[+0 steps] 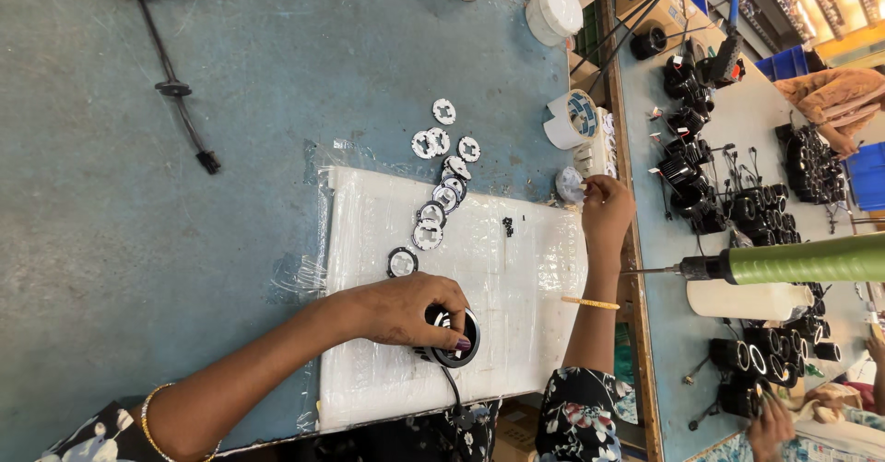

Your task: The person assembles LED light fixtures by inserting wires into the housing, placing a circular LED module, and securing it with screws using a green electric screwdriver. They repeat this process for multiple units on a workbench.

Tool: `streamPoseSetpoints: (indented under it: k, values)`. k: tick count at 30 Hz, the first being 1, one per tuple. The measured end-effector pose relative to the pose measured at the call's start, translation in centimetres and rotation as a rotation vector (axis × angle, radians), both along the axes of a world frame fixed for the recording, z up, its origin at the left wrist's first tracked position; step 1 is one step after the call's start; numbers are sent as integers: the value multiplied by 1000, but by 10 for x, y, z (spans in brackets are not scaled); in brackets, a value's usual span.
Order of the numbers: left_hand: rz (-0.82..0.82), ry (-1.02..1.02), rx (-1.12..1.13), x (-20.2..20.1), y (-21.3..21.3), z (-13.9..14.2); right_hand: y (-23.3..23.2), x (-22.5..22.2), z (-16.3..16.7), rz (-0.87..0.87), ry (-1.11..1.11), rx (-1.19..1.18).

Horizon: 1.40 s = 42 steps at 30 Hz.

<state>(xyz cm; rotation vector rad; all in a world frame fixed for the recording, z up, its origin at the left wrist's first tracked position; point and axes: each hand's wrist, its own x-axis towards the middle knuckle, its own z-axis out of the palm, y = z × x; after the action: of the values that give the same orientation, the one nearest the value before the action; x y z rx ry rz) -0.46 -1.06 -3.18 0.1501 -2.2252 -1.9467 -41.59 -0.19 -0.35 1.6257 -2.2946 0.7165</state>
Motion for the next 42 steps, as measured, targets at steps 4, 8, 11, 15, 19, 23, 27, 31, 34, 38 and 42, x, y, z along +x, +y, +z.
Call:
streamPoseSetpoints:
  k: [4,8,11,15,19,23,27,31,34,38,42]
  values:
    - [-4,-36,-1,0,0,0,-3,-14,-1,-2,-259,120]
    - [12,4,8,0,0,1,-9,-42,-1,18,-531,200]
    - [-6,-3,8,0,-1,1,-8,-56,-2,31,-663,168]
    - [-30,-35,16,0,-2,1,0,-62,0,-9,-778,86]
    - [-14,-35,4,0,-1,0,7,-65,2,-21,-678,45]
    - [0,-45,7,0,0,0,10,-58,6,-61,-589,49]
    - [-5,-51,3,-1,-1,1,13,-40,15,-166,-422,85]
    - [-2,-52,2,-1,0,0,15,-20,23,-219,-356,161]
    - [-2,-22,-9,0,-1,-1,13,-8,25,-247,-403,161]
    - [-15,-31,-13,0,-1,0,12,7,23,-292,-423,138]
    - [-21,-96,16,-1,-1,1,15,24,21,-314,-380,109]
